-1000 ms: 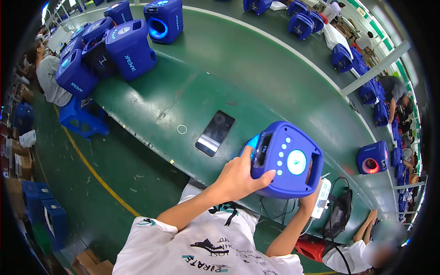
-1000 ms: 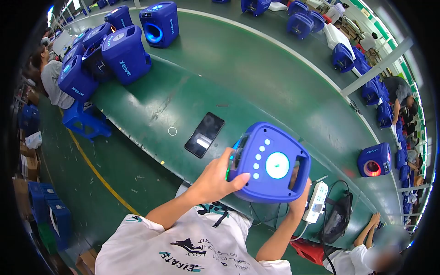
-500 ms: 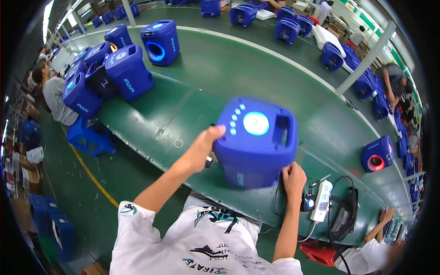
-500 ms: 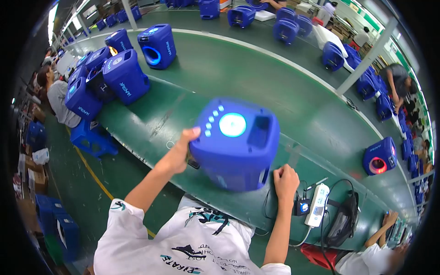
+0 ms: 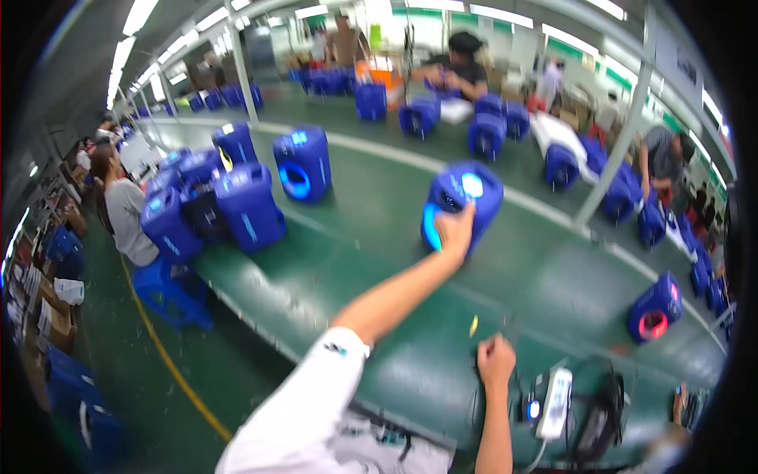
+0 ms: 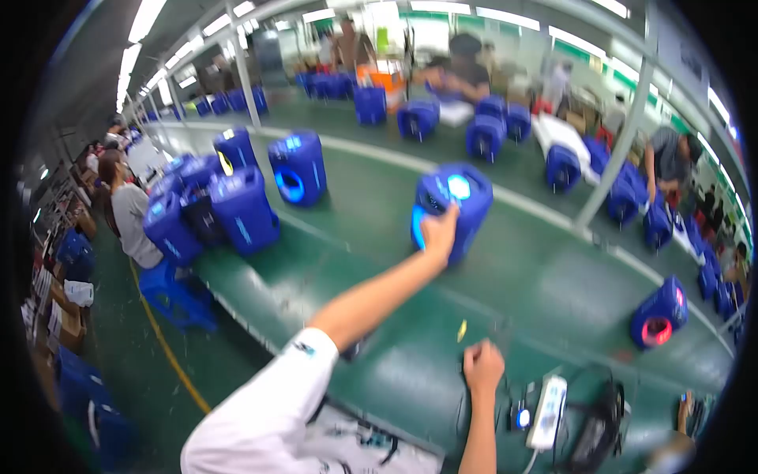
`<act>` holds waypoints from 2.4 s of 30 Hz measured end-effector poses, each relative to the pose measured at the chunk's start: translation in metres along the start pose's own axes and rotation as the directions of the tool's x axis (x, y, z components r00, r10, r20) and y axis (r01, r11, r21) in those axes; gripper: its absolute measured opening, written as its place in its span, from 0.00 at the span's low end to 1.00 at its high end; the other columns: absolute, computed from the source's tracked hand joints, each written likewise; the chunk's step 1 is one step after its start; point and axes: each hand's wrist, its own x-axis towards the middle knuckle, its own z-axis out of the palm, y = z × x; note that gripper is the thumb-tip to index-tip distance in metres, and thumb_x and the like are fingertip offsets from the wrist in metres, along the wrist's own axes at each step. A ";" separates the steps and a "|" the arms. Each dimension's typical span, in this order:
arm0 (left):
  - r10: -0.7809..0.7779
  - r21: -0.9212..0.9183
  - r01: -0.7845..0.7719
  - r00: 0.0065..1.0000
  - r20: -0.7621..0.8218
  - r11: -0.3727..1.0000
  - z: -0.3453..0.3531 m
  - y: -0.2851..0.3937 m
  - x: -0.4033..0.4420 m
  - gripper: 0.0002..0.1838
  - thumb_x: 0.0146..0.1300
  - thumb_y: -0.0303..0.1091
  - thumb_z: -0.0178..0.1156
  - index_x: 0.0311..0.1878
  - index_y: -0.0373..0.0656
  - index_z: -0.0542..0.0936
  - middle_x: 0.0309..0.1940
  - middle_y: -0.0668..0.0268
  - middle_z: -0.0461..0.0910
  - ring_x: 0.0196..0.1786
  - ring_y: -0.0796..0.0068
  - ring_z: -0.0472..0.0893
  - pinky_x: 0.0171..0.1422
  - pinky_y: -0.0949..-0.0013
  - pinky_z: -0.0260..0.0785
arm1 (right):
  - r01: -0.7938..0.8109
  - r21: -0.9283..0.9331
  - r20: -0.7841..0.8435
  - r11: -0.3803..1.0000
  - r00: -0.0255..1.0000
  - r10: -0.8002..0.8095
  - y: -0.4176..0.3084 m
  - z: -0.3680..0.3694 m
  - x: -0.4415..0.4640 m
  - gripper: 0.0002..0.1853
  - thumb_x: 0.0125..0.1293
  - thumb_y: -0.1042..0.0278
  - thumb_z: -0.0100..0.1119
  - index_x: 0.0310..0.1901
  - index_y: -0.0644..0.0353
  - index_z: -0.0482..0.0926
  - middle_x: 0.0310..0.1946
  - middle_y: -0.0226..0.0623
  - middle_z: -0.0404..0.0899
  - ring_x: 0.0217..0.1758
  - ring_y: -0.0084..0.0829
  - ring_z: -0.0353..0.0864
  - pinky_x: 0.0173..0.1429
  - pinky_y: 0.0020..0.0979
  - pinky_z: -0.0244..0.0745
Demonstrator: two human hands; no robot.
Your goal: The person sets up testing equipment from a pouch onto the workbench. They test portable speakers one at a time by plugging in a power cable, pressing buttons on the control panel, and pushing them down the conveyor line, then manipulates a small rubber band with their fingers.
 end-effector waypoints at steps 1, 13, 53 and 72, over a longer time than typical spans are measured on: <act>0.062 -0.002 -0.062 0.997 -0.041 0.998 0.016 -0.010 0.003 0.48 0.55 0.63 0.78 0.55 0.18 0.81 0.50 0.39 0.86 0.58 0.42 0.84 0.67 0.49 0.75 | -0.044 0.011 -0.010 0.999 0.999 0.044 0.005 0.001 -0.002 0.10 0.59 0.69 0.68 0.26 0.56 0.74 0.20 0.38 0.75 0.25 0.45 0.79 0.32 0.46 0.72; -0.519 0.096 0.511 0.846 0.123 0.854 0.027 0.037 -0.013 0.75 0.46 0.75 0.78 0.76 0.21 0.52 0.77 0.39 0.58 0.81 0.40 0.58 0.87 0.46 0.52 | 0.074 -0.192 0.075 0.979 0.995 -0.061 -0.002 -0.003 0.005 0.09 0.56 0.70 0.64 0.24 0.59 0.73 0.23 0.38 0.74 0.30 0.43 0.78 0.34 0.45 0.73; -0.453 -0.271 0.422 0.890 -0.062 0.865 -0.283 0.012 0.329 0.44 0.65 0.66 0.68 0.77 0.50 0.72 0.72 0.60 0.72 0.68 0.53 0.76 0.64 0.40 0.79 | 0.044 -0.205 0.176 0.978 0.984 -0.008 -0.015 -0.003 0.021 0.11 0.54 0.73 0.64 0.26 0.59 0.69 0.27 0.38 0.70 0.33 0.43 0.75 0.34 0.45 0.71; -0.318 -0.035 0.388 0.799 0.510 0.921 -0.316 0.128 -0.018 0.39 0.69 0.69 0.53 0.66 0.42 0.75 0.46 0.56 0.87 0.39 0.58 0.89 0.24 0.54 0.79 | -0.223 0.052 -0.024 0.973 0.974 0.225 -0.003 -0.026 0.006 0.16 0.75 0.62 0.56 0.29 0.60 0.80 0.19 0.48 0.78 0.25 0.55 0.80 0.32 0.51 0.71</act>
